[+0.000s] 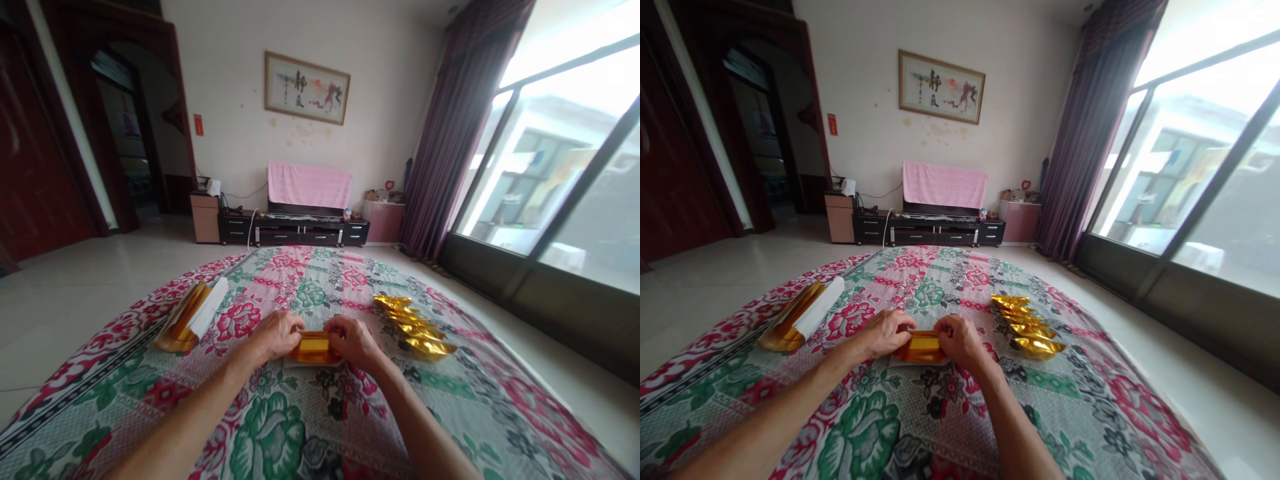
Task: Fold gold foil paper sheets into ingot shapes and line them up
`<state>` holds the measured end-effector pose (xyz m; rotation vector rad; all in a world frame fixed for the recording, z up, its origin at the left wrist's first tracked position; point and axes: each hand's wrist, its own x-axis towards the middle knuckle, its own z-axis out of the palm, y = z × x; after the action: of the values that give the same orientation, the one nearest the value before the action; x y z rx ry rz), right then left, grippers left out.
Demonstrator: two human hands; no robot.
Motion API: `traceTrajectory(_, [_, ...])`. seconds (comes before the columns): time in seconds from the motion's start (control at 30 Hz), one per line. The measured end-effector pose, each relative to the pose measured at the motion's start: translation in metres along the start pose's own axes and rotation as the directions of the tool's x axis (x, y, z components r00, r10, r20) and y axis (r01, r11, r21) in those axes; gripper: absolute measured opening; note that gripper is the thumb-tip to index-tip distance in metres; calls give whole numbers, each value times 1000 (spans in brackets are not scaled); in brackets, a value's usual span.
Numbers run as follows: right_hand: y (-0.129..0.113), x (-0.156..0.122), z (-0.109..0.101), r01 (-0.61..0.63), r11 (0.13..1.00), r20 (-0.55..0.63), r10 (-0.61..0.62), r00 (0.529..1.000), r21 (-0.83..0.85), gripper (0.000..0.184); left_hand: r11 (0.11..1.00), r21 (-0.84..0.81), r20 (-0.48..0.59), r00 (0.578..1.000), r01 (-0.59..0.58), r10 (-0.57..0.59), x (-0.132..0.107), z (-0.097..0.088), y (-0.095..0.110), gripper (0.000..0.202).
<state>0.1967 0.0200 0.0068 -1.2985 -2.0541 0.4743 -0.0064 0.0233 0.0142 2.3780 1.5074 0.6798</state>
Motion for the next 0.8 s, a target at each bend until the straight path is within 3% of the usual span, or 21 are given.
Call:
traceTrajectory(0.17, [1,-1,1,99,992,8,-99,995,-82,23,998,49,-54,998,-25,28,-5,10,-5,26])
traceTrajectory(0.3, [0,-3,0,167,978,21,-166,986,-122,21,986,102,-59,989,-132,138,-10,12,-8,22])
traceTrajectory(0.5, [-1,-6,0,153,979,60,-147,987,-132,17,945,196,-37,961,-261,273,-18,6,-2,21])
traceTrajectory(0.8, [0,-7,2,193,977,63,-188,980,-94,18,908,254,29,941,-332,336,-18,4,1,20])
